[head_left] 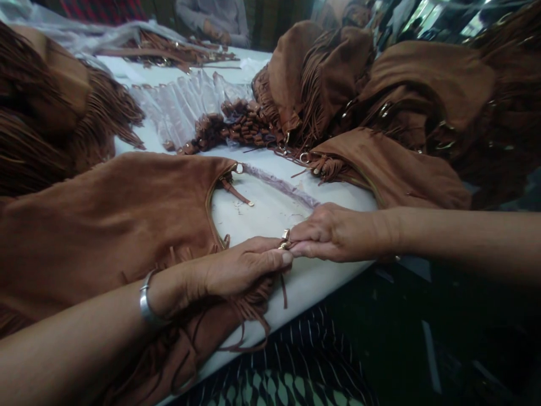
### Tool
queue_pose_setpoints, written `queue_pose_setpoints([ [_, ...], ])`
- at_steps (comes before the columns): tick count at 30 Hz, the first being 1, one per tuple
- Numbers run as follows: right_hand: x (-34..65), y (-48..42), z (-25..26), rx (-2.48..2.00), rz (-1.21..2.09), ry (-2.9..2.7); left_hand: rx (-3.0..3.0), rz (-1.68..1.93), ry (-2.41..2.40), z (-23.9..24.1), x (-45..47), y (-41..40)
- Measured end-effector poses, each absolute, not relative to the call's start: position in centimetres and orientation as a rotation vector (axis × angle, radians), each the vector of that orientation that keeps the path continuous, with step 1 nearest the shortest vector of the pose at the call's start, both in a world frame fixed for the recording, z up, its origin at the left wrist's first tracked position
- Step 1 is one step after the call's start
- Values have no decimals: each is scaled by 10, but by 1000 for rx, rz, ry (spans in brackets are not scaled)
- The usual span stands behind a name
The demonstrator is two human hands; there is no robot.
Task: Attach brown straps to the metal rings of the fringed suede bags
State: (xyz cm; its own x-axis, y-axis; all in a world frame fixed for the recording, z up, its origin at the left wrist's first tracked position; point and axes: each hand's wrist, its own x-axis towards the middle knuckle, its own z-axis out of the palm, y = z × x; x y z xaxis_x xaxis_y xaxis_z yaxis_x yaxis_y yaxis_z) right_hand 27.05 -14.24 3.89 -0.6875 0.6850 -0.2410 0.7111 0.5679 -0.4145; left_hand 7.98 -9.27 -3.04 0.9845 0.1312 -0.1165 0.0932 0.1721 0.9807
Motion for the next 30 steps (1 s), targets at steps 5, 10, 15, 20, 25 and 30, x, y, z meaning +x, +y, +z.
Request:
queue_pose_setpoints([
  [5,274,-154,22,1435,-988,2701,1326,-25,167,-25,79,-90],
  [10,272,-146,44,1454,-886,2534,1193,-71,198,-25,79,-82],
  [15,271,-128,72,1556,-1148,2287,1593,30,302,-11,74,-74],
  [20,277,-130,85,1431,-1241,2134,2217,-25,806,22,39,-98],
  [25,280,-146,88,1264,-842,2303,2596,10,863,8,12,-147],
  [30,301,-125,63,1581,-1003,2563,2739,14,924,-6,18,-158],
])
